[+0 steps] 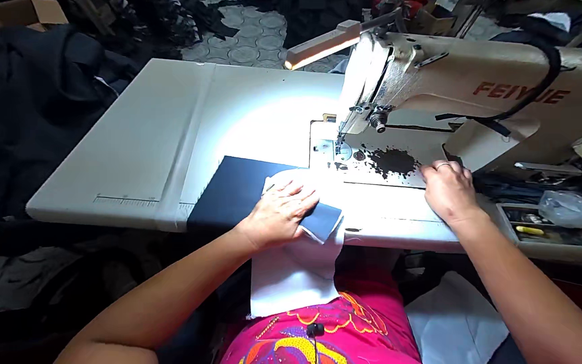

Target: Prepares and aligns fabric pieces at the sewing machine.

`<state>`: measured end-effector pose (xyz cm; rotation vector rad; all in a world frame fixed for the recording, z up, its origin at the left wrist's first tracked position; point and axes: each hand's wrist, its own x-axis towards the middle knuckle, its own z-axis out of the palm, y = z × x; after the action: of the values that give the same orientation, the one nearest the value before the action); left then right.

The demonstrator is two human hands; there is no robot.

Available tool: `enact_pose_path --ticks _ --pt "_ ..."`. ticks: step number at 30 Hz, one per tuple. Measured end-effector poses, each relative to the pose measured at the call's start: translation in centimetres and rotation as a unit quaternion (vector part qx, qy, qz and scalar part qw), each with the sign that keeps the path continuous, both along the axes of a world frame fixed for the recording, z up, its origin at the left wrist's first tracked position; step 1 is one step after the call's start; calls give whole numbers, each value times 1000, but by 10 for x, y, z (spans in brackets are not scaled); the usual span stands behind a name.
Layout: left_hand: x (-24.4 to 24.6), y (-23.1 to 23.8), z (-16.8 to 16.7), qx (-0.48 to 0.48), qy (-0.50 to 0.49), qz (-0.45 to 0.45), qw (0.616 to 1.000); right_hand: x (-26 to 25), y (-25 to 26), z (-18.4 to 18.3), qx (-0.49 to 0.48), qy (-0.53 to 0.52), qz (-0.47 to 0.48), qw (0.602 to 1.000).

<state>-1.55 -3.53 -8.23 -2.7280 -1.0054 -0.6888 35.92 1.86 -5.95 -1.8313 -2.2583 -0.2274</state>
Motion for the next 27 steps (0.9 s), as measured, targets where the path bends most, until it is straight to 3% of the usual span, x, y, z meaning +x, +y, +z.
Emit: enact_pose_path --ticks 2,6,11,14,17,21,27 --pt "12 0 1 -42 -8 -18 999 -14 -2 2 1 56 4 998" --pt "18 4 -3 -99 -45 -55 993 -94 -8 7 -45 199 92 975" --pt "5 11 4 -129 -18 -57 990 -152 -1 7 -148 178 144 962" --pt "-1 14 8 -94 -10 -69 993 -161 -11 21 -153 223 159 950" --pt "-2 12 10 -57 -21 -61 996 -157 -20 28 -80 323 168 928" --pt "0 11 6 -59 -26 -35 997 -147 -3 25 -115 351 79 926" --pt "-3 14 2 -64 -32 -25 997 -140 4 15 -115 385 64 914"
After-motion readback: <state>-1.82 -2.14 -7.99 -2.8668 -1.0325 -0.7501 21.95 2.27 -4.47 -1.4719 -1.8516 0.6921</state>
